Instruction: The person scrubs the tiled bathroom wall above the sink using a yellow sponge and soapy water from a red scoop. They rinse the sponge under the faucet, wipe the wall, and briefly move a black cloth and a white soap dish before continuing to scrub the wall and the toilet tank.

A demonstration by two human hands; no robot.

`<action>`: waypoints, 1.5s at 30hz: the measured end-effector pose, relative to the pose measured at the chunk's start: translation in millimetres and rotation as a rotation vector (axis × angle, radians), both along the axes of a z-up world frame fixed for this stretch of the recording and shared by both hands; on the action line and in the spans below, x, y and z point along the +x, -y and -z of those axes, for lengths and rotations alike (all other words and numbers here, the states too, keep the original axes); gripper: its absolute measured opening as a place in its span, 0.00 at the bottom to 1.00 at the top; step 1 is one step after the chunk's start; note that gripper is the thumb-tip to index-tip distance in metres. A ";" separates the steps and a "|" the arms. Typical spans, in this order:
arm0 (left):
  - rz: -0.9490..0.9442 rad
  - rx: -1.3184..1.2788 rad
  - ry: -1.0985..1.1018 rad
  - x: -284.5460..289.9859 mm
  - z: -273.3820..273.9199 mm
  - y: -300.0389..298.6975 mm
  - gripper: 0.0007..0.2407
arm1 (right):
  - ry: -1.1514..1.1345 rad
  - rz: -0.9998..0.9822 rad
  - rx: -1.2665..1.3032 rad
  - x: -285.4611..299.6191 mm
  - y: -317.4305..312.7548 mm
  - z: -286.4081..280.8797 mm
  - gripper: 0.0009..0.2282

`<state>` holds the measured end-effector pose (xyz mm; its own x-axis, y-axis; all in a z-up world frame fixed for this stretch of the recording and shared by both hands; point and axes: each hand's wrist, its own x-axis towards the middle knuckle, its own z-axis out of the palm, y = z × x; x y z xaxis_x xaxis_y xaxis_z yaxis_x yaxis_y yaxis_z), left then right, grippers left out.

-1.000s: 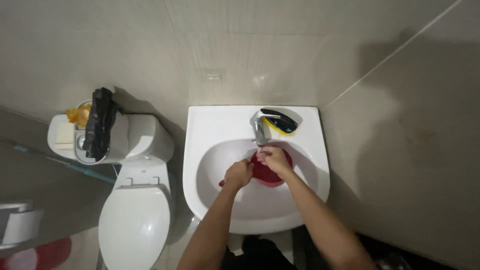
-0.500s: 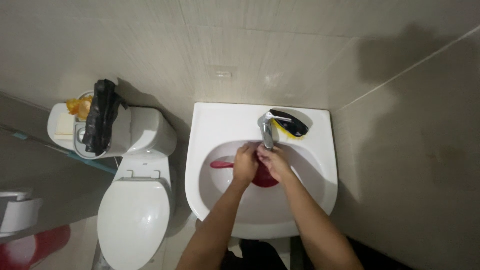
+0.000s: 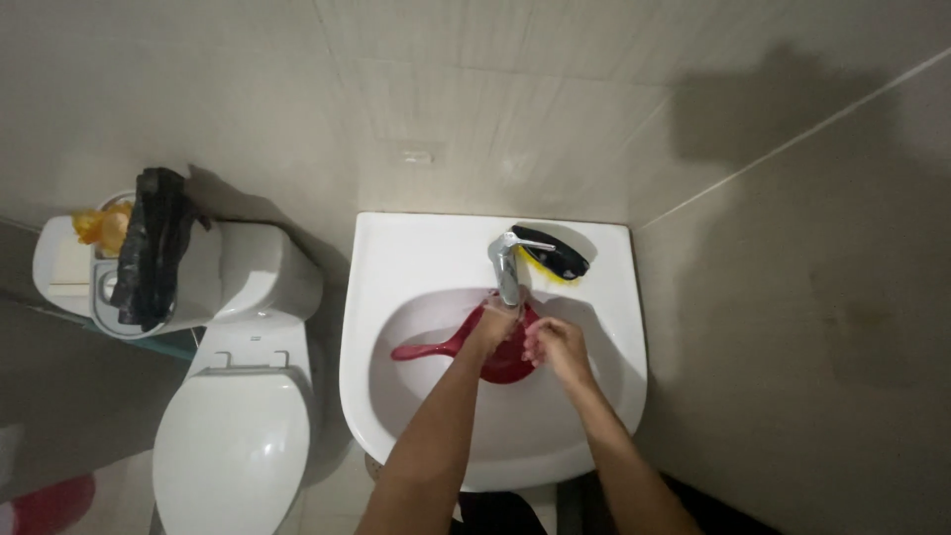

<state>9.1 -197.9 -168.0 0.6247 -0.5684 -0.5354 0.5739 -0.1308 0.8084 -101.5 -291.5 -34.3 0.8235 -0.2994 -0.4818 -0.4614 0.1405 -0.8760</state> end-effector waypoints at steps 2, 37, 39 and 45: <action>0.059 0.169 0.449 5.6 -1.1 -4.6 0.18 | -0.125 0.170 -0.036 2.3 -0.7 23.5 0.08; 0.529 1.121 1.102 -83.6 -155.4 -137.6 0.07 | -0.113 0.071 0.061 28.0 -24.0 58.3 0.10; 0.561 1.191 1.099 -87.1 -164.8 -134.9 0.07 | -0.051 0.102 0.056 27.1 -27.8 53.3 0.15; 0.537 1.390 1.184 -96.0 -185.7 -140.8 0.08 | -0.141 0.100 -0.120 24.3 -36.8 23.5 0.11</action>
